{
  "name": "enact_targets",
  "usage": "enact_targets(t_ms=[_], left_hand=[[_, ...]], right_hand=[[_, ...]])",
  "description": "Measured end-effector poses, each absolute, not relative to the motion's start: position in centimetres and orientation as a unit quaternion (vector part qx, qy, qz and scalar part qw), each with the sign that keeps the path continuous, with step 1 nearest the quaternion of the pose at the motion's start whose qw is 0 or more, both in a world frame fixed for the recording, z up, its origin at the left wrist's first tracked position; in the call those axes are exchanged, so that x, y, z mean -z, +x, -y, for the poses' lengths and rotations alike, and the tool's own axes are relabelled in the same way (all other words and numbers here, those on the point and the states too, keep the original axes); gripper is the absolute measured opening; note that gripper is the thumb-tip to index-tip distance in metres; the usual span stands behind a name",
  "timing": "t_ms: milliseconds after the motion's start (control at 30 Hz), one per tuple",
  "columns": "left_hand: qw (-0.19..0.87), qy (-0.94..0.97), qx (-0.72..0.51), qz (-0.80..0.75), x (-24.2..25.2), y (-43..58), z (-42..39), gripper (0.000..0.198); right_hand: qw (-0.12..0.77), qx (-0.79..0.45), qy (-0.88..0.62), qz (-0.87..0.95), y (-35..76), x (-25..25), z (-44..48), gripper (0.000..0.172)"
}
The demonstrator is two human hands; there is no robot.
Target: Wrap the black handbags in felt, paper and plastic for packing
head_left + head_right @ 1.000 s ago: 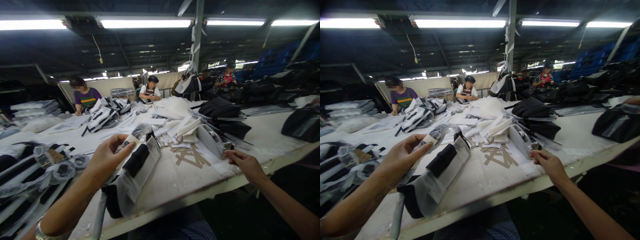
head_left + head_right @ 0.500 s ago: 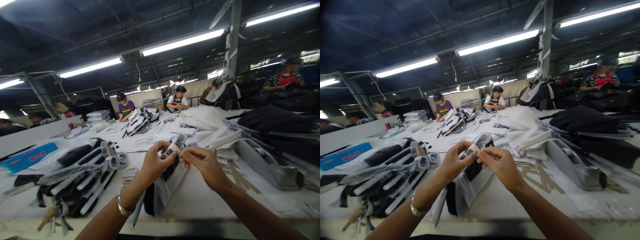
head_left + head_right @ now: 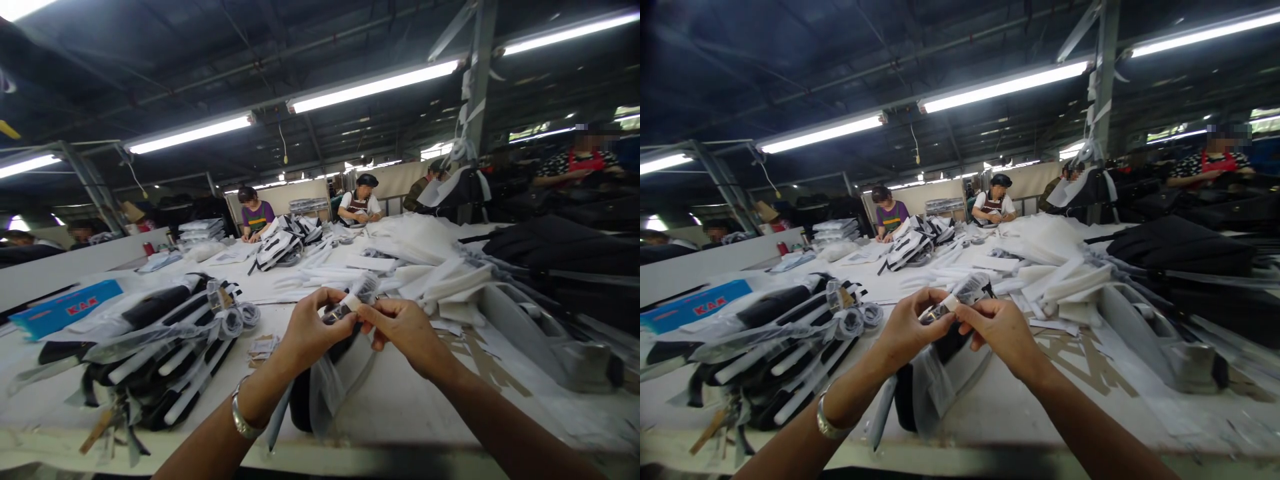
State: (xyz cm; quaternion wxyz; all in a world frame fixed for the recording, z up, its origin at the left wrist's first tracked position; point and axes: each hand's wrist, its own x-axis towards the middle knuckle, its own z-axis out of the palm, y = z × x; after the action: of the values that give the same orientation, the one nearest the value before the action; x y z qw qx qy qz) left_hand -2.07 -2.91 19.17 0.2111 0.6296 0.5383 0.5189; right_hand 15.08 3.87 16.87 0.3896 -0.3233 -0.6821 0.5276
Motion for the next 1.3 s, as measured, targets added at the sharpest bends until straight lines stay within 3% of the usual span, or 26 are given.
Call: enact_targets(t_ms=[167,500,567,700,867,967,1167,1300], left_hand=[[0.310,0.588,-0.525,-0.532,-20.0,-1.3,3.1,0.030],[0.353,0.555,-0.552,-0.512,-20.0,-2.2,2.5,0.038],[0.339,0.555,-0.553,-0.521,-20.0,-2.1,2.5,0.038],[0.311,0.549,-0.560,-0.537,-19.9,-1.4,2.8,0.047],[0.278,0.566,-0.534,-0.564,-19.7,-0.3,3.3,0.054],[0.264,0.571,-0.534,-0.564,-19.5,-0.1,3.4,0.057],[0.266,0.656,-0.500,-0.499,-19.9,-2.1,3.9,0.074],[0.231,0.619,-0.549,-0.512,-19.7,-6.4,5.0,0.056]], right_hand=[[0.401,-0.583,-0.295,0.642,14.4,-15.4,-4.9,0.052],[0.479,-0.560,-0.312,0.600,15.6,-13.7,-4.5,0.043],[0.510,-0.579,-0.294,0.564,16.1,-14.4,-3.1,0.053],[0.525,-0.641,-0.224,0.513,16.0,-16.3,-0.7,0.090],[0.507,-0.669,-0.228,0.493,14.6,-18.0,0.2,0.101],[0.520,-0.686,-0.222,0.458,13.6,-18.2,-0.3,0.099],[0.547,-0.647,-0.230,0.478,12.6,-17.9,-1.6,0.080],[0.496,-0.634,-0.246,0.540,14.1,-17.5,-2.8,0.091]])
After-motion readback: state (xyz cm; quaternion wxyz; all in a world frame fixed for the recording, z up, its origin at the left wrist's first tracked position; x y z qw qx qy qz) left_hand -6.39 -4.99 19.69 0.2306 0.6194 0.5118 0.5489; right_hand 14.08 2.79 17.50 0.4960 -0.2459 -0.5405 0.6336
